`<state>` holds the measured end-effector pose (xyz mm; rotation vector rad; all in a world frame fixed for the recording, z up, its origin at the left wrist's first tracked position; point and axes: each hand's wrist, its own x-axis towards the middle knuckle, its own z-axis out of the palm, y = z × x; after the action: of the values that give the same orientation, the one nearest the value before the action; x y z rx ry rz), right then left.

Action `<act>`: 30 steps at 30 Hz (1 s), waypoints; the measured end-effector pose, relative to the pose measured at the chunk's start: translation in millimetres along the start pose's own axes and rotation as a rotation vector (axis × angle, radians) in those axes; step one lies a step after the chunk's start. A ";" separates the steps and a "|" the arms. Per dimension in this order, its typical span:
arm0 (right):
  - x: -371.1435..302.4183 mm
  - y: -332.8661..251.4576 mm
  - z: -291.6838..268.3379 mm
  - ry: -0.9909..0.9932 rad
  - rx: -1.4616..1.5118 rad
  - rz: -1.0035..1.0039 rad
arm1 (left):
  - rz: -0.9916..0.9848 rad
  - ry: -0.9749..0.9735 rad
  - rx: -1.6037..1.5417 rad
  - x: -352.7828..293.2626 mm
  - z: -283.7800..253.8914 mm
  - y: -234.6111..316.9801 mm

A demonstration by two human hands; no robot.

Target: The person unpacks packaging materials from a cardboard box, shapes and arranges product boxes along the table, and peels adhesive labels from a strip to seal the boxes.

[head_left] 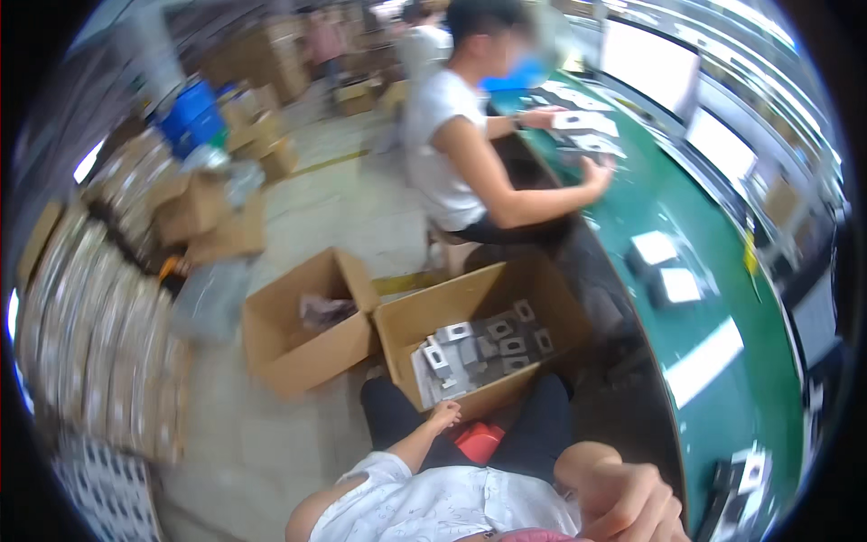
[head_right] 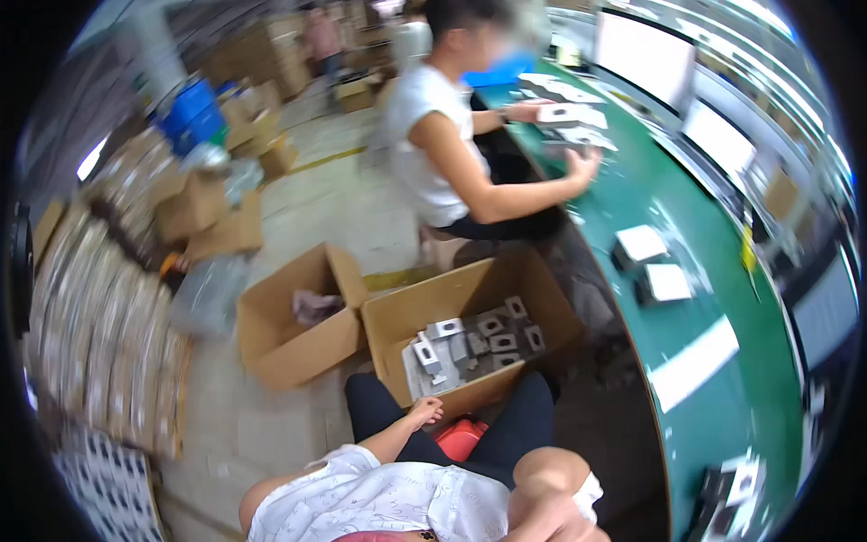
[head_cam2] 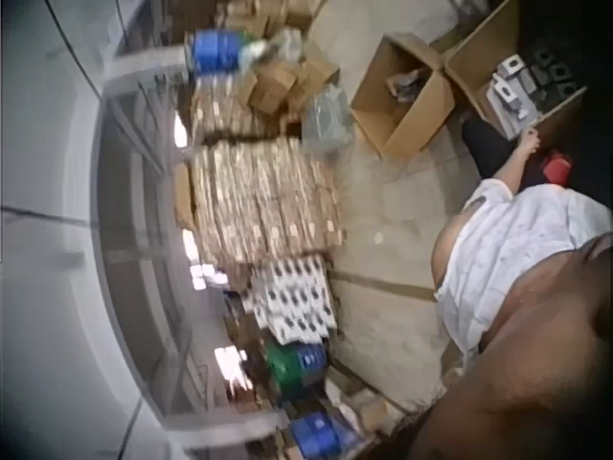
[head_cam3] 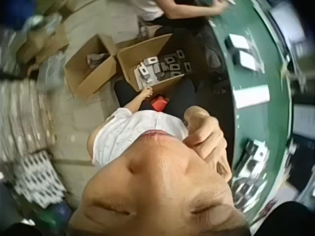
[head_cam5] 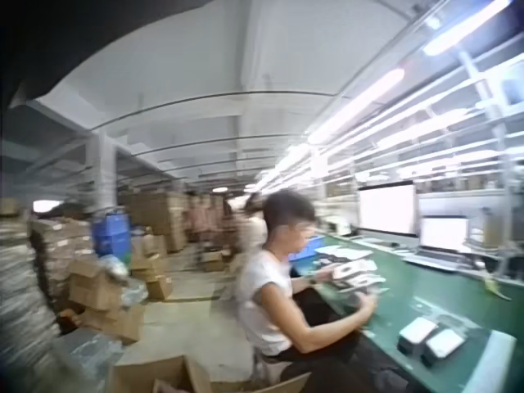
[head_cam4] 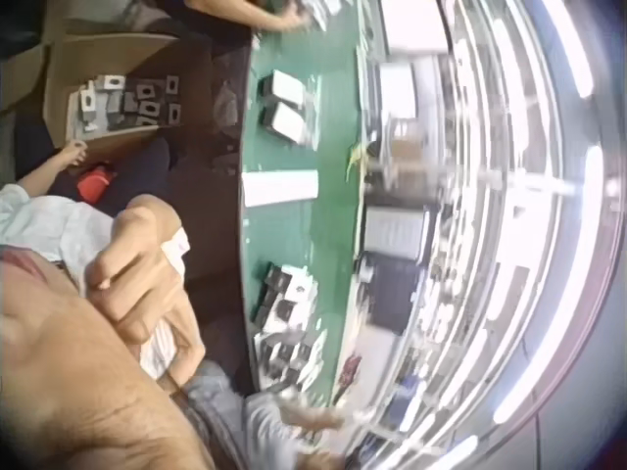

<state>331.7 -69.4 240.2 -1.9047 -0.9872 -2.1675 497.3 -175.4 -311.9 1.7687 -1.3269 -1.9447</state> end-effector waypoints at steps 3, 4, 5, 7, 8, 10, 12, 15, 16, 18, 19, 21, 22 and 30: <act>-59.6 -55.9 -60.9 -0.231 -0.047 0.005 | -0.098 0.075 -0.184 -2.7 -71.5 -53.9; -37.6 -109.9 -63.4 -0.084 -0.214 0.371 | -0.050 -0.003 -0.121 2.3 -40.4 -32.4; -26.7 -153.3 -69.8 0.122 -0.242 0.706 | -0.064 0.041 -0.043 7.5 -45.6 -35.2; 21.3 -157.5 -62.5 0.750 -0.787 0.651 | -0.169 -0.029 0.002 18.6 -54.1 -33.9; 31.1 -178.1 -84.0 0.577 -1.093 0.398 | -0.187 -0.051 0.039 28.6 -57.4 -29.8; 51.8 -265.3 -120.2 0.818 -1.203 0.328 | -0.207 -0.040 0.059 33.6 -50.9 -30.2; 105.8 -400.8 -111.4 1.205 -1.111 0.196 | -0.215 -0.092 0.102 27.8 -18.2 -38.0; 151.3 -509.6 -78.2 1.110 -1.383 -0.133 | -0.223 -0.115 0.119 28.4 -8.5 -43.2; 163.9 -512.2 -76.7 1.100 -1.508 -0.229 | -0.215 -0.095 0.097 30.7 -20.9 -37.9; 170.6 -529.7 -108.5 1.013 -1.776 -0.139 | -0.197 -0.045 0.028 31.6 -51.9 -35.1; 158.7 -522.3 -123.6 1.011 -1.898 -0.052 | -0.189 -0.026 0.000 31.7 -64.6 -35.1; 122.8 -509.8 -151.7 1.006 -2.074 0.208 | -0.178 0.014 -0.034 28.4 -66.5 -39.4; 101.9 -507.8 -157.7 1.014 -2.120 0.327 | -0.182 0.038 -0.042 24.8 -64.1 -47.1; 65.4 -503.6 -216.9 1.111 -1.965 0.460 | -0.141 0.109 -0.226 18.9 -34.0 -41.3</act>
<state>-104.3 236.8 95.1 -0.1292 2.0036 -2.9094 538.8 -180.1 -350.3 1.8688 -0.9301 -1.9484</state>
